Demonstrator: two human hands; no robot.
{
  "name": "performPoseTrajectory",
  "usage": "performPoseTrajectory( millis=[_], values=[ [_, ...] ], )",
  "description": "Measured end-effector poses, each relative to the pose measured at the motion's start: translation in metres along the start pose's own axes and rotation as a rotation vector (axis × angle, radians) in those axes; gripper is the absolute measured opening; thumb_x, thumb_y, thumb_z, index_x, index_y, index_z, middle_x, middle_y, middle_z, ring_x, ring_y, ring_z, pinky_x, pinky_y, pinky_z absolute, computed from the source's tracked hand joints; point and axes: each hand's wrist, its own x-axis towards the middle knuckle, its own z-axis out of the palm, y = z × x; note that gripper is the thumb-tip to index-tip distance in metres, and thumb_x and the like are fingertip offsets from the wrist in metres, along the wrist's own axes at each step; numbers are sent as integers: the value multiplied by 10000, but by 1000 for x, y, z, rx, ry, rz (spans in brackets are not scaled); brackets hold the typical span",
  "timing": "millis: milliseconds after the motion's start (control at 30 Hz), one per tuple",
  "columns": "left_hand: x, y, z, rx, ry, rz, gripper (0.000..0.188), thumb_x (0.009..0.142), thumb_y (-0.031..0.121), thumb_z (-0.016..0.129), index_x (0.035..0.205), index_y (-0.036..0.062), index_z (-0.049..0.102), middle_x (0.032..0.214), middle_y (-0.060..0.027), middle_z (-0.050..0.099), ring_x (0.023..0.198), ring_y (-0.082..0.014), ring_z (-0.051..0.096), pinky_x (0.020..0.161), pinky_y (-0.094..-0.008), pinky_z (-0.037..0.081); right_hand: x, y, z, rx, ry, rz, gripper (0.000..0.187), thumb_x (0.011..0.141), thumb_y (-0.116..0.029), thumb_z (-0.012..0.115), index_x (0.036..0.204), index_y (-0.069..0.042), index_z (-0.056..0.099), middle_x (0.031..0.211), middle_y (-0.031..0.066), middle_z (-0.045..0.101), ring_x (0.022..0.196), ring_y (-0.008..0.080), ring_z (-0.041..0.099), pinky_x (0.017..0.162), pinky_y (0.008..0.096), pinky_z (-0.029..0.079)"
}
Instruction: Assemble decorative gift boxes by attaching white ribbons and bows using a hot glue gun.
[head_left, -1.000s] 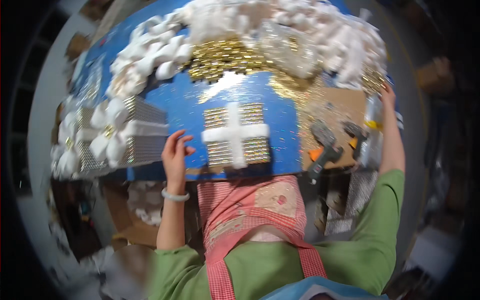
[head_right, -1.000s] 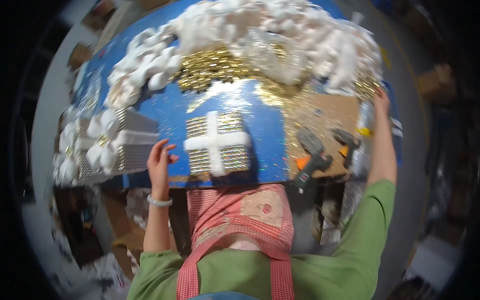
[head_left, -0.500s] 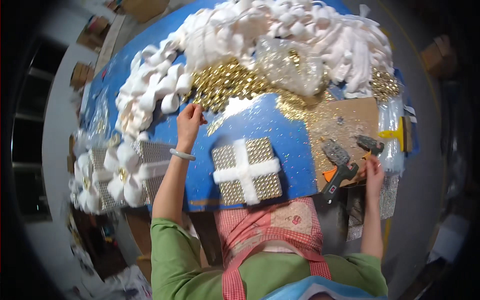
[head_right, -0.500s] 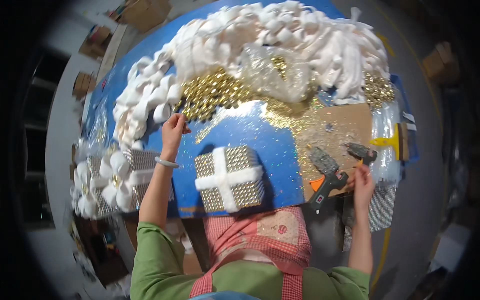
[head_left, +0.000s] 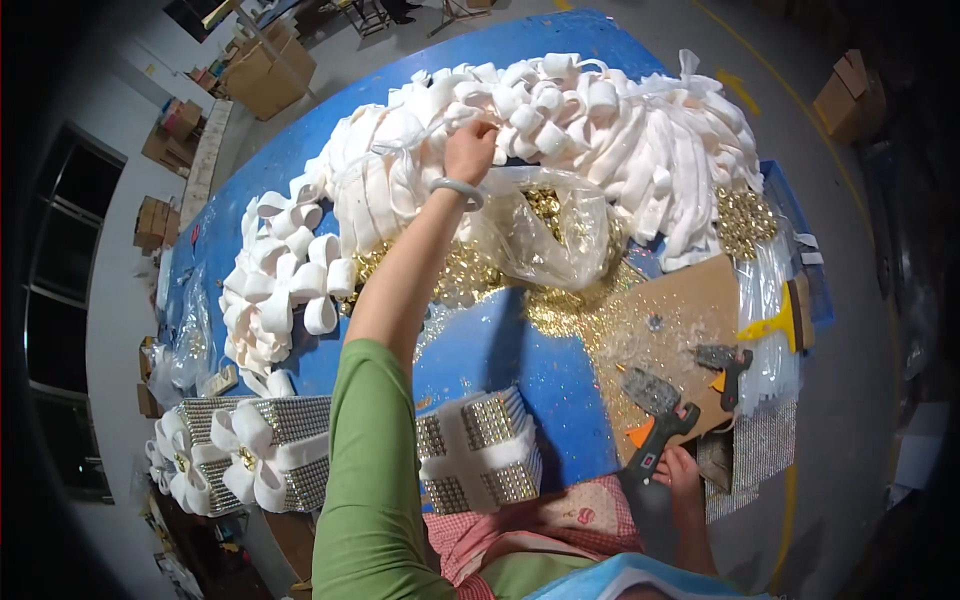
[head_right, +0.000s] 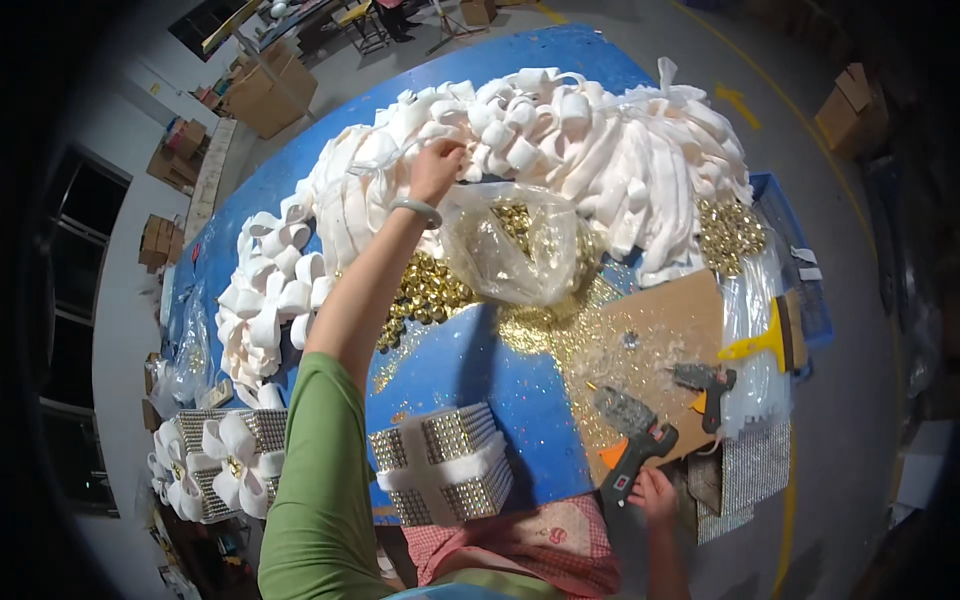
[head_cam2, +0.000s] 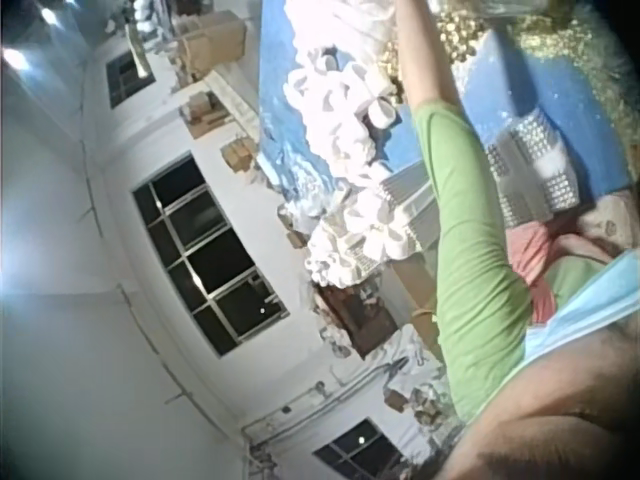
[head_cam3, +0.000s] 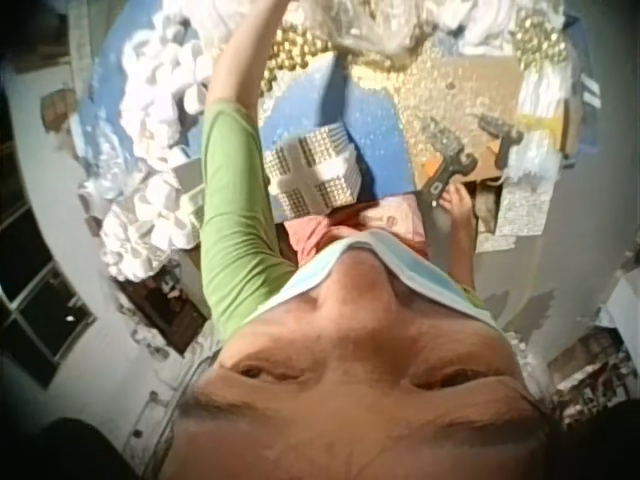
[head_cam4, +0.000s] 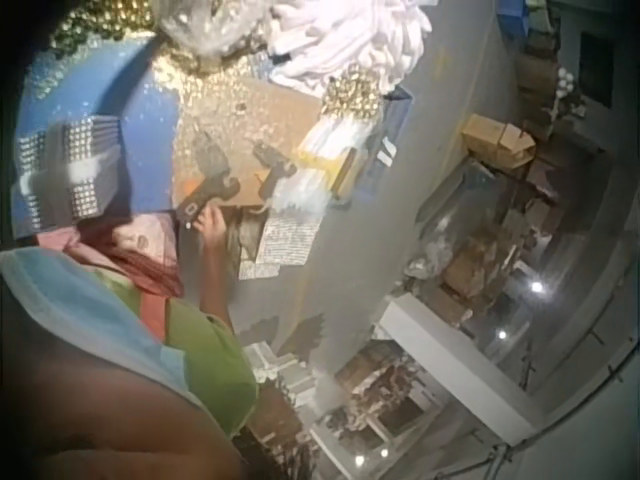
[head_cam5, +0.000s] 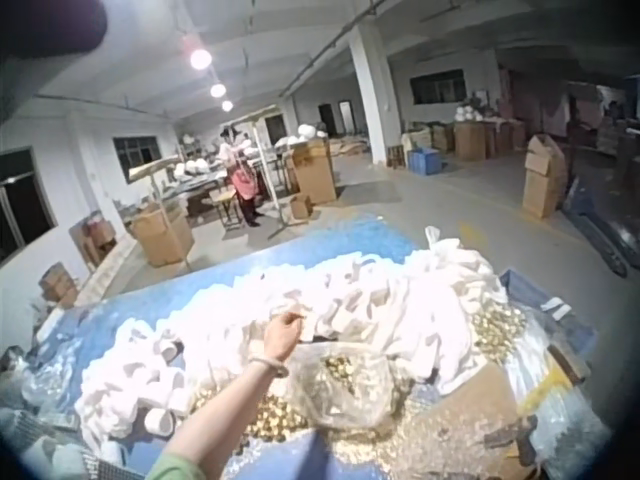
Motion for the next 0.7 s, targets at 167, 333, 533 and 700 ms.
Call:
performPoseTrajectory(
  millis=[167, 333, 533, 700],
  values=[
    [27, 8, 12, 362, -86, 196, 594, 722, 202, 665, 1284, 158, 477, 1324, -177, 461, 1134, -366, 513, 898, -429, 460, -7, -17, 17, -68, 94, 33, 193, 948, -180, 503, 1091, -52, 527, 949, 59, 612, 787, 136, 636, 646, 265, 535],
    [61, 9, 50, 531, -216, 282, 973, 609, 388, 756, 1446, 247, 280, 1502, -154, 218, 1345, -403, 262, 1032, -540, 330, -3, -11, 13, -63, 141, 29, 155, 926, -141, 523, 1049, -49, 542, 914, 47, 596, 740, 122, 612, 620, 261, 532],
    [94, -20, 76, 315, -167, 54, 986, 563, 459, 740, 1434, 231, 338, 1473, -330, 130, 1317, -480, 277, 1066, -479, 318, 7, 27, 1, -29, 151, -56, 83, 905, -104, 554, 979, -66, 552, 817, 15, 569, 637, 88, 551, 539, 240, 488],
    [89, -24, 75, 102, -67, -48, 532, 627, 296, 734, 1135, 159, 654, 1108, -230, 626, 979, -402, 618, 864, -427, 493, 5, 20, 5, -31, 200, -49, 58, 910, -108, 552, 964, -88, 552, 754, -4, 545, 584, 71, 505, 493, 230, 437]
  ],
)
